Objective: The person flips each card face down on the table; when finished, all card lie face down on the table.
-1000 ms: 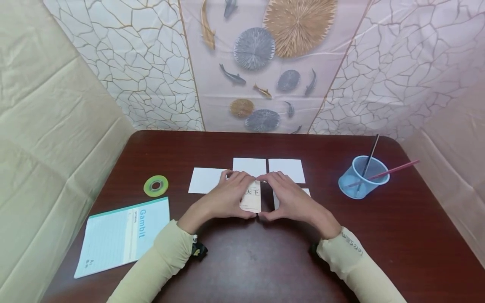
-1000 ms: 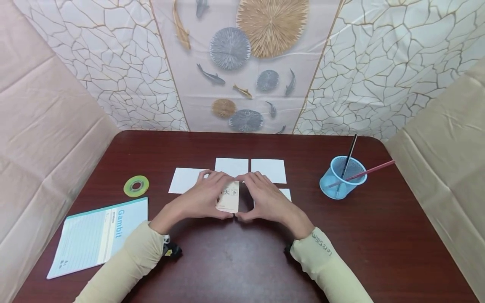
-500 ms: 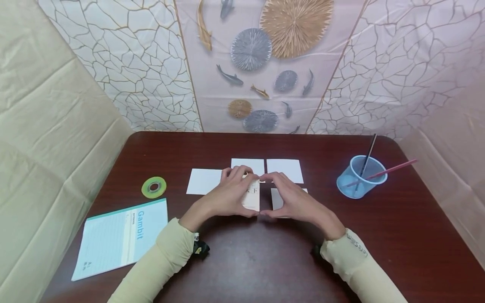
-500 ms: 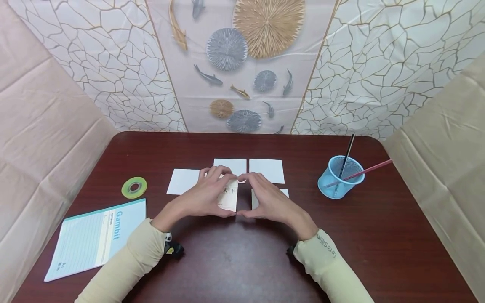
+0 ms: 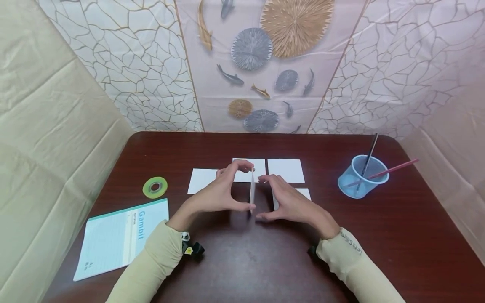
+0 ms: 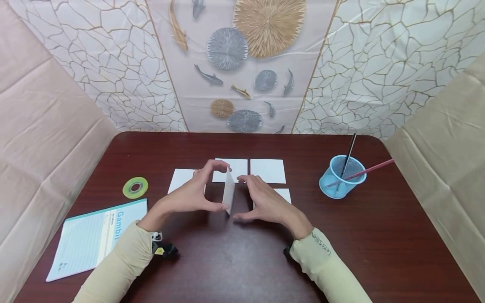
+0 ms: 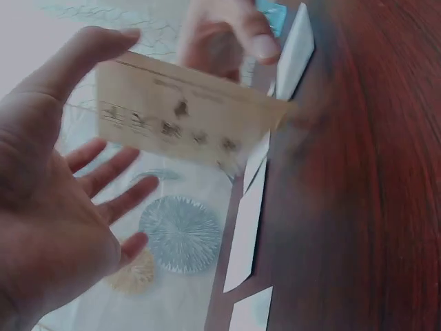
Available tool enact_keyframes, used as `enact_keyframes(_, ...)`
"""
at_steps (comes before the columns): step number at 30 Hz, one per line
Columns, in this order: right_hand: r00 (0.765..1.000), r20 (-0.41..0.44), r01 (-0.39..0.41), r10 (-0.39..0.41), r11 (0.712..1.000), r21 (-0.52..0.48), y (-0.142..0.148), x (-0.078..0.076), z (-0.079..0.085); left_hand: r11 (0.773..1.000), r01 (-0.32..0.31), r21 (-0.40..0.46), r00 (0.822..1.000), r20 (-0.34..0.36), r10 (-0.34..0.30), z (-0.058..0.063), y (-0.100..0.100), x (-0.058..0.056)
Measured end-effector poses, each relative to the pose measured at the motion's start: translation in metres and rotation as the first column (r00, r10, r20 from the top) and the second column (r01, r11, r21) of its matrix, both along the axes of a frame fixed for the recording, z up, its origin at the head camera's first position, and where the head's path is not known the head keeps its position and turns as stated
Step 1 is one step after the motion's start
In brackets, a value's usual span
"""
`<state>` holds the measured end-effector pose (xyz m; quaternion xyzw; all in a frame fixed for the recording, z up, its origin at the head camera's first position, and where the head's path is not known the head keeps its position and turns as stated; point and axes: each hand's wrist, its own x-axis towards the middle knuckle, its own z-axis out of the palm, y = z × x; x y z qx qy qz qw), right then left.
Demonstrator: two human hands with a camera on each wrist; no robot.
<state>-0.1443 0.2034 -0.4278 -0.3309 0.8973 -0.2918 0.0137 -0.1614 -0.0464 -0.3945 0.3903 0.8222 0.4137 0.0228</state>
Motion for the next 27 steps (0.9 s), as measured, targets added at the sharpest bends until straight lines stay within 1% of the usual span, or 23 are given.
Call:
enact_keyframes(3,1.0,0.01,-0.001,0.001,1.0,0.018,0.0,-0.001,0.0,0.997,-0.002,0.074,0.998,0.057,-0.002,0.003,-0.003,0.001)
enact_keyframes(6,1.0,0.004,-0.003,0.002,0.999,0.037,0.002,-0.002,0.0,0.996,-0.007,0.091,0.997,0.082,0.0,0.002,-0.007,0.001)
enact_keyframes(7,1.0,0.0,-0.002,0.002,0.999,0.046,0.003,-0.002,0.0,0.997,-0.008,0.081,0.996,0.086,0.001,0.001,-0.009,0.0)
enact_keyframes(9,1.0,-0.014,0.0,0.001,0.997,0.077,0.008,-0.003,0.001,0.999,-0.019,0.033,0.997,0.073,0.016,-0.002,-0.014,-0.001)
enact_keyframes(11,1.0,-0.028,-0.001,0.003,0.995,0.104,0.013,-0.004,0.003,0.998,-0.041,-0.05,0.998,0.041,0.043,-0.007,-0.02,-0.002)
enact_keyframes(12,0.999,-0.04,0.001,0.004,0.993,0.121,0.015,-0.005,0.003,0.994,-0.057,-0.097,0.998,0.022,0.059,-0.011,-0.023,-0.003)
enact_keyframes(13,0.998,-0.054,0.0,0.007,0.99,0.138,0.018,-0.006,0.004,0.985,-0.072,-0.154,0.997,-0.003,0.073,-0.014,-0.026,-0.005)
enact_keyframes(14,0.998,-0.064,-0.003,0.013,0.988,0.152,0.02,-0.007,0.004,0.972,-0.092,-0.216,0.996,-0.034,0.087,-0.018,-0.028,-0.006)
enact_keyframes(15,0.997,-0.073,-0.006,0.018,0.986,0.164,0.021,-0.008,0.004,0.954,-0.111,-0.279,0.993,-0.068,0.096,-0.023,-0.03,-0.007)
enact_keyframes(17,0.996,-0.08,-0.015,0.03,0.983,0.185,0.022,-0.009,0.003,0.909,-0.143,-0.391,0.986,-0.136,0.097,-0.031,-0.032,-0.009)
enact_keyframes(19,0.996,-0.079,-0.022,0.04,0.976,0.217,0.022,-0.011,0.002,0.864,-0.165,-0.476,0.978,-0.192,0.081,-0.038,-0.033,-0.011)
enact_keyframes(20,0.996,-0.075,-0.023,0.042,0.973,0.23,0.022,-0.011,0.001,0.846,-0.173,-0.504,0.974,-0.213,0.072,-0.041,-0.033,-0.011)
enact_keyframes(21,0.996,-0.073,-0.023,0.042,0.969,0.246,0.021,-0.012,0.0,0.834,-0.177,-0.523,0.972,-0.227,0.065,-0.043,-0.033,-0.011)
enact_keyframes(23,0.997,-0.067,-0.024,0.044,0.962,0.272,0.021,-0.012,-0.002,0.821,-0.18,-0.542,0.97,-0.237,0.056,-0.045,-0.033,-0.01)
enact_keyframes(27,0.998,-0.053,-0.023,0.041,0.955,0.297,0.021,-0.013,-0.003,0.81,-0.175,-0.559,0.971,-0.235,0.048,-0.045,-0.033,-0.01)
